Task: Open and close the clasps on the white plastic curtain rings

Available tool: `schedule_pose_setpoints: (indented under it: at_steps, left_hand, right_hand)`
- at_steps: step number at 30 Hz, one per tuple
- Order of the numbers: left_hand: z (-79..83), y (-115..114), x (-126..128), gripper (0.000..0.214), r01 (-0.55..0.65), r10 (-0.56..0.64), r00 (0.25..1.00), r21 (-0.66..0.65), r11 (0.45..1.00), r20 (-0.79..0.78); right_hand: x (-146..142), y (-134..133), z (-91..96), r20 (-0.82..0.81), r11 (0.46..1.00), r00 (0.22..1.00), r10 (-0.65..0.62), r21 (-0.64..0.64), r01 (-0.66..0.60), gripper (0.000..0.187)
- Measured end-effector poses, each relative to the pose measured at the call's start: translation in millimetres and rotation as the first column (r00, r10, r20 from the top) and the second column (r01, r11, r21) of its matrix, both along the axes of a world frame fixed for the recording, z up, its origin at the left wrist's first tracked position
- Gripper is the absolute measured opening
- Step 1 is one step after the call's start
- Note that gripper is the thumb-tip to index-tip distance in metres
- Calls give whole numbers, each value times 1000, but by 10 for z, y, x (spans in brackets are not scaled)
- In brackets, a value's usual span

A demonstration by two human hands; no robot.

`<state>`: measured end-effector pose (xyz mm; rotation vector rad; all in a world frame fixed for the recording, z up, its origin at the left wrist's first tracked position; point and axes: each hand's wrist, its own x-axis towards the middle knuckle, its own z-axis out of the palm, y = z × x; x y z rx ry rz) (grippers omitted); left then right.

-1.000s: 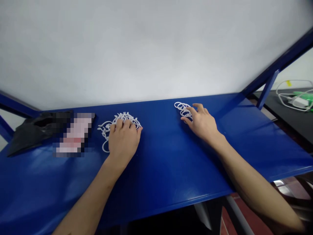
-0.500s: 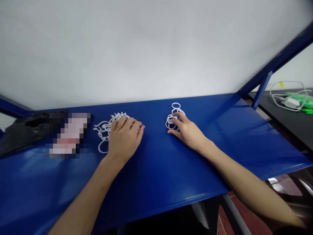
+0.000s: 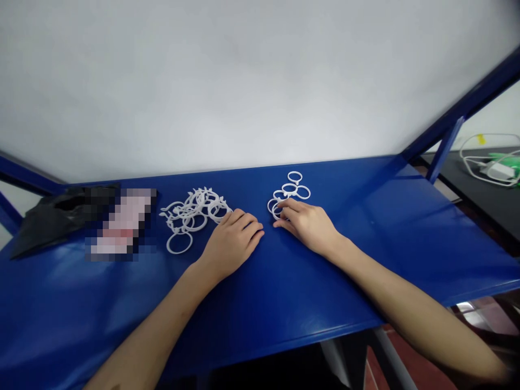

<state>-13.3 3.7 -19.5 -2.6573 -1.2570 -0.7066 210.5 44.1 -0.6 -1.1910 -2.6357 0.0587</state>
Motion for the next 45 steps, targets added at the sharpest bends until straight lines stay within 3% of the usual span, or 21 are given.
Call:
schedule_pose_setpoints:
  at_steps: [5, 10, 20, 27, 34, 45]
  left_hand:
    - [-16, -3, 4, 22, 7, -7, 1000, -39, 999, -8]
    - [-28, -4, 5, 22, 1, -2, 1000, -74, 997, -17]
    - [-17, 2, 15, 21, 0, -2, 1000, -124, 992, -16]
    - [-3, 2, 24, 20, -10, 6, 1000, -138, 990, -31]
    - [9, -15, 50, 21, -19, 10, 998, -143, 989, -68]
    - [26, -25, 54, 22, -22, 11, 998, -164, 986, -68]
  right_hand:
    - [23, -6, -6, -2, 1000, 1000, 4, 6, -4, 29]
    - [35, -1, 6, 42, 998, 998, 53, -29, -52, 13]
    - [32, 13, -20, 102, 993, 993, 55, 102, -65, 14]
    - [63, 21, -28, -19, 962, 996, -82, 260, 84, 26]
    - [-14, 182, -162, -85, 949, 982, -167, 255, 183, 27]
    - [-70, 130, -208, -10, 976, 997, -78, 202, 78, 25]
